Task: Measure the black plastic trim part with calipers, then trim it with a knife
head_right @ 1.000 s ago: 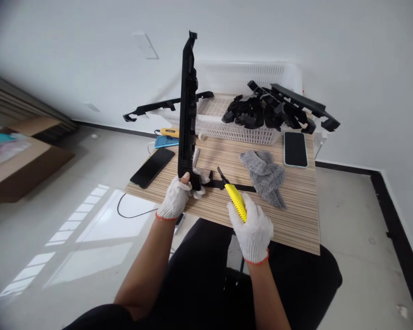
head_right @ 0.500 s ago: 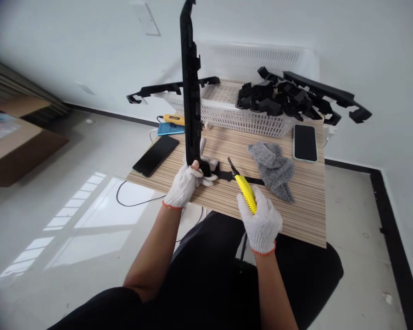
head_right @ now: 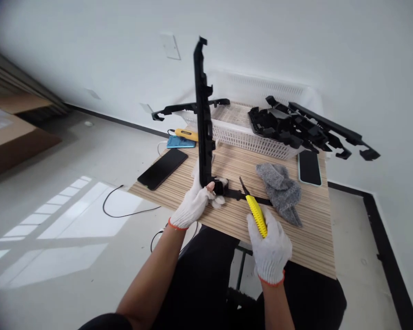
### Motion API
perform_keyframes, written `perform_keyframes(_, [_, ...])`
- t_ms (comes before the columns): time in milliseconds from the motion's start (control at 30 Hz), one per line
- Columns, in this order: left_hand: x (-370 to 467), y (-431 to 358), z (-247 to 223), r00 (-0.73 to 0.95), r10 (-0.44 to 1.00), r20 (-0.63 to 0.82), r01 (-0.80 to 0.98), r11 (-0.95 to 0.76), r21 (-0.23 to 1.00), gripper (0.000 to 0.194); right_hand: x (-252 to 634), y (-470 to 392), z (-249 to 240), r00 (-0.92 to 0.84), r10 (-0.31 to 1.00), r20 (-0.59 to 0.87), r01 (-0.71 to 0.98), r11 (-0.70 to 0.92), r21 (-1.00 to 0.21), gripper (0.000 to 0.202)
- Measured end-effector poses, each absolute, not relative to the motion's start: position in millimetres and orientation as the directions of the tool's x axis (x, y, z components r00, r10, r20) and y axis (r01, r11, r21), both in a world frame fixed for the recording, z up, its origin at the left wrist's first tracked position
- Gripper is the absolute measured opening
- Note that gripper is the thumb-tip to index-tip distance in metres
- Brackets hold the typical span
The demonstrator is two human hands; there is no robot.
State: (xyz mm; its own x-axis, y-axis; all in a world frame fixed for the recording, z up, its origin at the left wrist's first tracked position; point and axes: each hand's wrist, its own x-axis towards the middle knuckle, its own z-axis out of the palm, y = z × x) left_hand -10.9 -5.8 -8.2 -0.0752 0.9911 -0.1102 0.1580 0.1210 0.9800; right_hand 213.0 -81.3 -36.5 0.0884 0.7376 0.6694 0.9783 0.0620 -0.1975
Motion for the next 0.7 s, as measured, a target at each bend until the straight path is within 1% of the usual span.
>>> perform_keyframes(67, [-9.2,-6.1,-10.6,-0.061,0.991,-0.116,0.119,0.122,0.985,0.059,213.4,-81.2,-37.3,0.111,0.732,0.673,0.975,0.053,-0.218,0.046])
perform_keyframes(167, [-4.1,-5.4,-16.4,-0.024,0.991,-0.130,0.006,0.130,0.991,0.052,214.6,-80.3,-38.1,0.114,0.735,0.668,0.971,0.060,-0.233,0.047])
perform_keyframes(300, [1.8,-6.4,-20.8,-0.033,0.991,-0.126,-0.014,0.125,0.992,0.052,216.1,-78.8,-37.2,0.113,0.728,0.676,0.966,0.078,-0.246,0.047])
perform_keyframes(433, [0.6,-7.4,-21.9,-0.026,0.991,-0.130,-0.026,0.129,0.991,0.050,216.1,-79.3,-34.2,0.167,0.758,0.631,0.932,0.087,-0.351,0.049])
perform_keyframes(567, [-1.7,-5.6,-22.7,-0.033,0.988,-0.152,-0.069,0.150,0.986,0.044,215.5,-80.9,-32.6,0.225,0.798,0.558,0.897,0.053,-0.438,0.051])
perform_keyframes(633, [-0.9,-5.0,-22.3,-0.021,0.987,-0.160,-0.097,0.157,0.983,0.046,215.3,-81.2,-32.9,0.227,0.798,0.557,0.894,0.057,-0.445,0.049])
perform_keyframes(700, [0.5,-5.3,-21.2,0.023,0.990,-0.139,-0.134,0.141,0.981,0.053,215.2,-81.1,-33.3,0.217,0.797,0.564,0.898,0.063,-0.434,0.049])
